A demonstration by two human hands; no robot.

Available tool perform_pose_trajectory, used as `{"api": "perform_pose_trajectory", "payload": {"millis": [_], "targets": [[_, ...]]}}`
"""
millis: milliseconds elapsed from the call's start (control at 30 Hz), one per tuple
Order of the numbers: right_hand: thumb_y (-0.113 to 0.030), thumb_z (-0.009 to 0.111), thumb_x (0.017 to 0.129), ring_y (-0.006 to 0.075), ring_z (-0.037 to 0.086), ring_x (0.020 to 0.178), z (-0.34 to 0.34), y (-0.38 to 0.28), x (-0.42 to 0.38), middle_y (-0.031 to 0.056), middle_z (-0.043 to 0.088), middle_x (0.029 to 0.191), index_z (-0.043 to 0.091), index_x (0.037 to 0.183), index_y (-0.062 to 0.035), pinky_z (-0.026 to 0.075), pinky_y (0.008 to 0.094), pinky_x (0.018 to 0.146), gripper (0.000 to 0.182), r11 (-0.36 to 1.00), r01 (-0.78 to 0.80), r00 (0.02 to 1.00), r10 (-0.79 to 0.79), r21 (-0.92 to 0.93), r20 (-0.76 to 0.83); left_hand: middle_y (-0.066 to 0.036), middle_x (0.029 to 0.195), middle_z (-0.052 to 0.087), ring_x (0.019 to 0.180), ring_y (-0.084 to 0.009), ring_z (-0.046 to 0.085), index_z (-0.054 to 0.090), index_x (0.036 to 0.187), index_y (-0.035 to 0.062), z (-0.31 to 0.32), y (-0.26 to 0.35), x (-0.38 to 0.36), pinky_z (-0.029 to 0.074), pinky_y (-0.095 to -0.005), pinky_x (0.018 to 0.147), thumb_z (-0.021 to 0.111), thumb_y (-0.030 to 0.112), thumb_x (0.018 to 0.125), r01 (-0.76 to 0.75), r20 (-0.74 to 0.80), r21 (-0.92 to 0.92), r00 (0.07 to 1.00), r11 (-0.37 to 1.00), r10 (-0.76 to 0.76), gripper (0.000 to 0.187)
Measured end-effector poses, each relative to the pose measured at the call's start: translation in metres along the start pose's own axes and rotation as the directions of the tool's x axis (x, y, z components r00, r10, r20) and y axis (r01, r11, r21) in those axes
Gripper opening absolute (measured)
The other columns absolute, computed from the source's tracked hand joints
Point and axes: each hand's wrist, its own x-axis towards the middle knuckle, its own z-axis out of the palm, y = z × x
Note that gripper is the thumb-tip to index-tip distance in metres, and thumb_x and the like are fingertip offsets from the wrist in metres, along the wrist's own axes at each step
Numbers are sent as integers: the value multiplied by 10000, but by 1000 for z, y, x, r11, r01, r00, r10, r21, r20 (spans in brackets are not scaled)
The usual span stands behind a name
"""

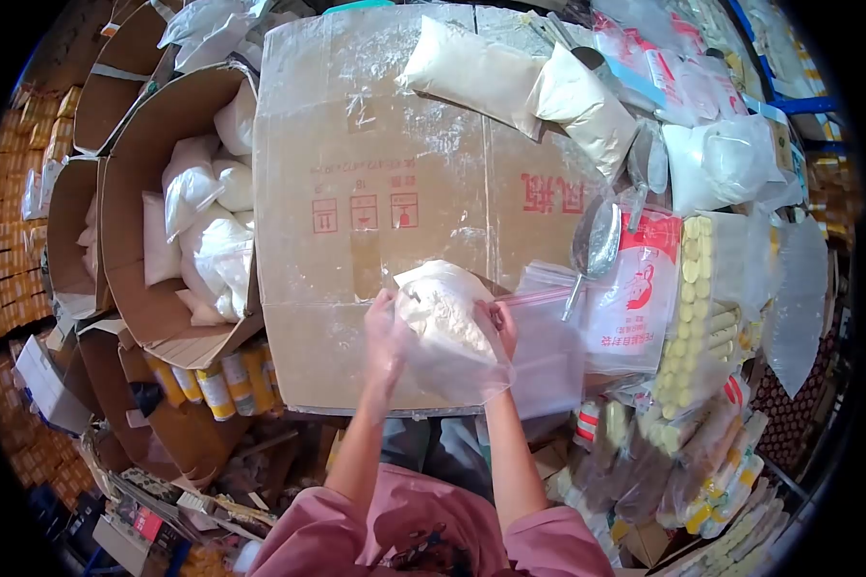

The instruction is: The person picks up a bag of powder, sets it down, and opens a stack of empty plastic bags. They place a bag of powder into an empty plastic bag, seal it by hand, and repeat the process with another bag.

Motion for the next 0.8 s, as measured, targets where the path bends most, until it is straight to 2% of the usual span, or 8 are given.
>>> {"api": "perform_pose_trajectory", "payload": {"millis": [67,167,233,300,433,533,767,800], "targets": [[-170,686,912,71,544,780,-1,3,-4,-7,605,857,592,849,-34,454,225,690,178,1000,-11,998,11,5,-59,-69,961,632,879,-186,607,624,992,6,-4,-22,0,491,-292,763,562,8,807,-48,-222,244,969,969,105,196],[-224,695,923,58,517,688,3,13,-14,-24,593,767,570,854,-49,428,239,604,227,959,24,985,-71,-281,-157,-37,899,628,788,-143,606,623,966,34,-1,-5,-27,503,-267,717,574,-2,802,20,-289,191,957,981,37,175],[-238,695,919,98,606,750,-7,19,-18,26,657,830,617,906,-36,494,259,664,217,973,-232,964,228,-15,-136,-54,991,628,851,-132,608,640,1007,47,-18,11,-39,509,-269,754,572,-8,822,286,-66,-80,954,955,-291,205],[-244,683,927,117,650,797,-4,15,-33,48,688,881,652,971,-24,525,260,706,227,817,-386,900,436,429,-21,-54,1019,624,883,-133,606,639,1023,55,-16,13,-48,513,-283,764,558,-3,847,284,-116,-126,947,950,-299,203],[-267,653,957,127,675,902,4,-33,-63,54,708,985,680,1116,-18,532,254,789,297,809,-451,889,442,376,115,-29,940,634,820,-111,607,609,1038,65,-12,-11,-54,520,-287,714,524,27,902,159,-171,-383,956,910,-239,165],[-294,643,965,96,654,871,1,-33,-63,29,702,945,691,995,-42,520,253,762,259,838,-449,889,452,309,66,-14,931,619,811,-90,586,574,1047,77,-3,-19,-50,499,-265,688,533,45,893,225,-287,-249,912,942,-294,162],[-319,627,979,50,519,716,23,6,-38,-36,603,782,564,760,-116,445,237,672,305,961,-21,958,98,275,-271,-23,857,572,775,-142,545,544,1006,39,30,-14,-16,466,-280,722,556,51,824,-164,-166,-19,973,986,158,182],[-310,628,979,48,511,722,22,16,-32,-35,592,779,554,759,-113,438,234,678,304,969,44,957,30,245,-288,-65,871,577,837,-164,553,553,1018,25,30,-1,-18,460,-286,783,573,62,816,-178,-138,225,967,958,212,206]]}}
